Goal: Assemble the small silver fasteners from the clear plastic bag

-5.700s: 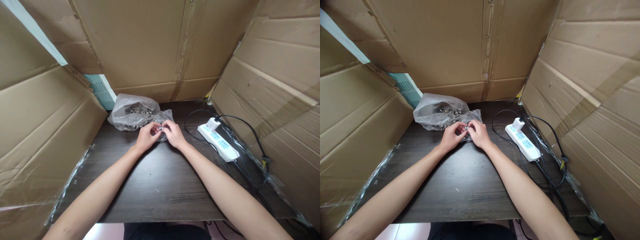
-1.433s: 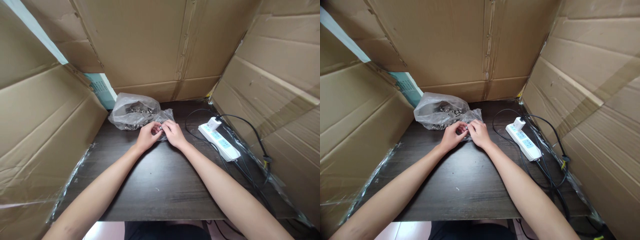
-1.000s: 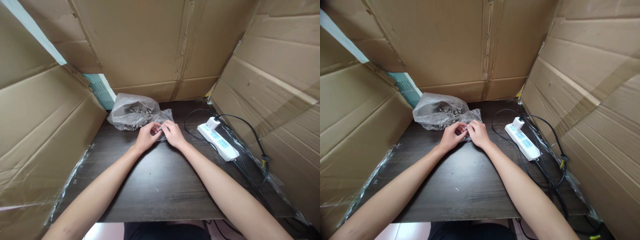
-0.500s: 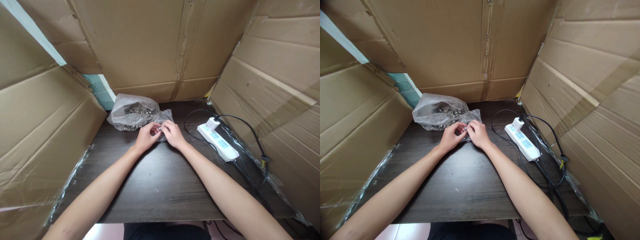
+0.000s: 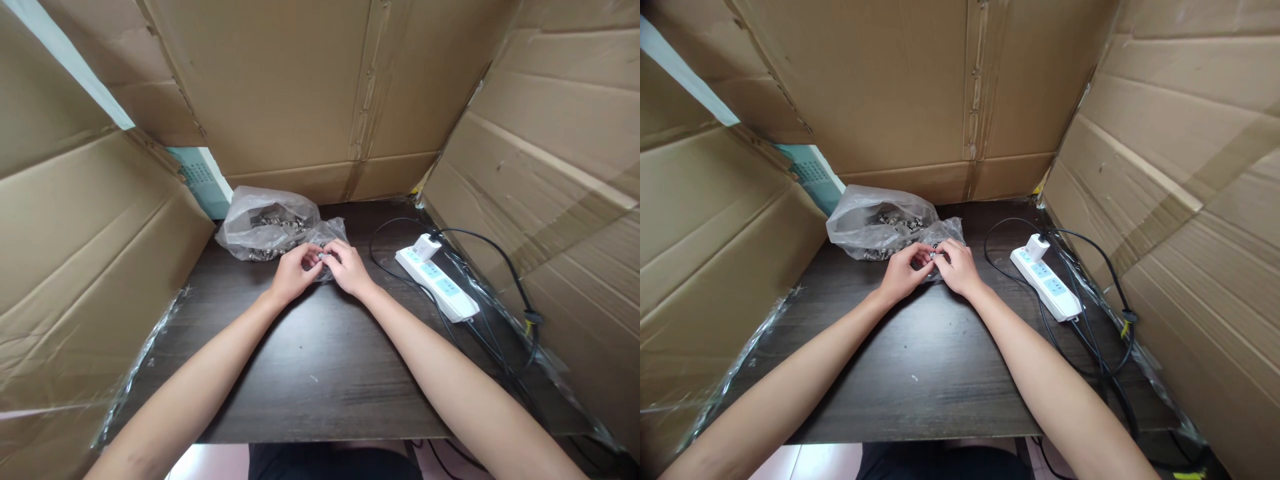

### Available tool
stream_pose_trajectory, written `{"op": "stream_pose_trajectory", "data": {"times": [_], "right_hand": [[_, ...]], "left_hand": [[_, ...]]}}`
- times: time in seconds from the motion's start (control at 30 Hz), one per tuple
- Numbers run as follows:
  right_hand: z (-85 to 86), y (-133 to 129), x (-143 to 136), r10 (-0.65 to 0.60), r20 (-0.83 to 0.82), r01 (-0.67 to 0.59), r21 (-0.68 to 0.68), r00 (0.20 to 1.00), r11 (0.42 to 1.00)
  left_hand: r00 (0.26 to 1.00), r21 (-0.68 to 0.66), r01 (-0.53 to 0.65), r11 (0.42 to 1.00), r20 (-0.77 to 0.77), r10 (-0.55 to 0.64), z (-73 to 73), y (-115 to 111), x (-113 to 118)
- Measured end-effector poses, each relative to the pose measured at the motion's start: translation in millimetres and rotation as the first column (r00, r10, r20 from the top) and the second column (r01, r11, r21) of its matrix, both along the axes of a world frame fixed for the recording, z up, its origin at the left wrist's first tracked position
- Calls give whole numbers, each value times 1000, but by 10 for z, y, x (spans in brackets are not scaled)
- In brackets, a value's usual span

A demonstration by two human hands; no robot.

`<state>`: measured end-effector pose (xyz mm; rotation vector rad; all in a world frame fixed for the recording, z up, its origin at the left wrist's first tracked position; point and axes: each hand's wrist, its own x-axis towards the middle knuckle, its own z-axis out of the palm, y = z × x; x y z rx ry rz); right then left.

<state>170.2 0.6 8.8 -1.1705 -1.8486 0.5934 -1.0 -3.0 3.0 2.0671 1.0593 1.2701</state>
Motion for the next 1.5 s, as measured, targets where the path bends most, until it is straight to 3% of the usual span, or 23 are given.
{"op": "stream_pose_trajectory", "data": {"times": [1.5], "right_hand": [[7,0,-7,0,46,0,-1,999,1000]], "left_hand": [[1000,24,5,1000,2,-5,-16,9,-2]]}}
